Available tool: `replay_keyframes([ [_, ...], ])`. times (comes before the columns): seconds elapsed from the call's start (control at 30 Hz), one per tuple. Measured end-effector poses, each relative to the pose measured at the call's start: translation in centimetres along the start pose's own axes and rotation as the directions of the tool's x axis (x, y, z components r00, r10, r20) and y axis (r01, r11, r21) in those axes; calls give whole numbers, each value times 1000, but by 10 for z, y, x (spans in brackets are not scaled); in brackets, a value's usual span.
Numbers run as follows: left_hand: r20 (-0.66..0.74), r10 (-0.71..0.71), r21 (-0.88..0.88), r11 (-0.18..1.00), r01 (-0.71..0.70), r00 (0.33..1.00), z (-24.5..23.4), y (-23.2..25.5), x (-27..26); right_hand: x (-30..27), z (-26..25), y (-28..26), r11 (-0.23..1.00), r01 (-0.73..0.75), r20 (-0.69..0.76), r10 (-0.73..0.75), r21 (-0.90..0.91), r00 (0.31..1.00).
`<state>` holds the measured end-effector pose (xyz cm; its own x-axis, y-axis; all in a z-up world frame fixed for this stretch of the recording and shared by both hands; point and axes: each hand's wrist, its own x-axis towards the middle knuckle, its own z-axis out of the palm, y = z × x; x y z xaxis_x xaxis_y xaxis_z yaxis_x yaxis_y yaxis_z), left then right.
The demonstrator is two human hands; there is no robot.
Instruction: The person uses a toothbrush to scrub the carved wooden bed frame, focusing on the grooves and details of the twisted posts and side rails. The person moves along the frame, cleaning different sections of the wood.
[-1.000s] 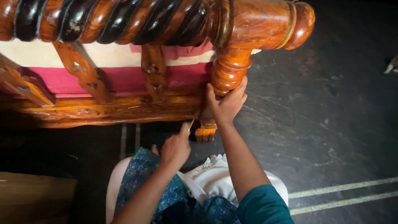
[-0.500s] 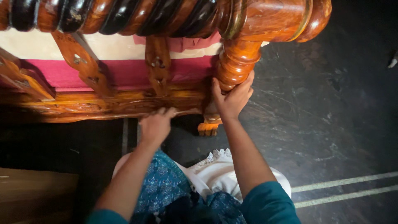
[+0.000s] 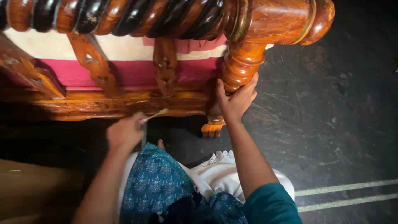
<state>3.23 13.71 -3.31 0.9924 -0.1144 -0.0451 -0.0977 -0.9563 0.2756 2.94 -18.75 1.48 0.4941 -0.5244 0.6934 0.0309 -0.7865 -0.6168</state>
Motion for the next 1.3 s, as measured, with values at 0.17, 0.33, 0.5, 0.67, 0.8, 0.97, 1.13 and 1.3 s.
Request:
replay_keyframes([
  [0.17,-271,400,90,916,-390,876,24,58,17,3,-1,4,993,118,-25,-119,-25,993],
  [0.33,-611,422,156,893,-421,669,7,49,7,2,0,6,999,44,1,-44,8,999],
  [0.5,-557,392,122,911,-395,732,-4,36,9,1,3,9,993,120,-40,-120,-24,992],
  [0.67,-511,582,198,796,-572,632,19,44,13,2,0,6,997,76,-30,-76,10,997],
  [0.8,-235,626,216,780,-588,744,47,71,28,3,2,7,996,94,-44,-95,-7,995],
  [0.97,-407,583,221,810,-543,703,56,84,27,5,-1,5,994,108,-26,-108,3,994],
  [1.13,-297,523,101,849,-519,799,67,89,8,3,-2,0,999,30,-3,-30,26,1000],
  [1.3,-408,477,-16,849,-528,778,41,97,-3,5,-10,8,986,105,62,-113,126,992],
])
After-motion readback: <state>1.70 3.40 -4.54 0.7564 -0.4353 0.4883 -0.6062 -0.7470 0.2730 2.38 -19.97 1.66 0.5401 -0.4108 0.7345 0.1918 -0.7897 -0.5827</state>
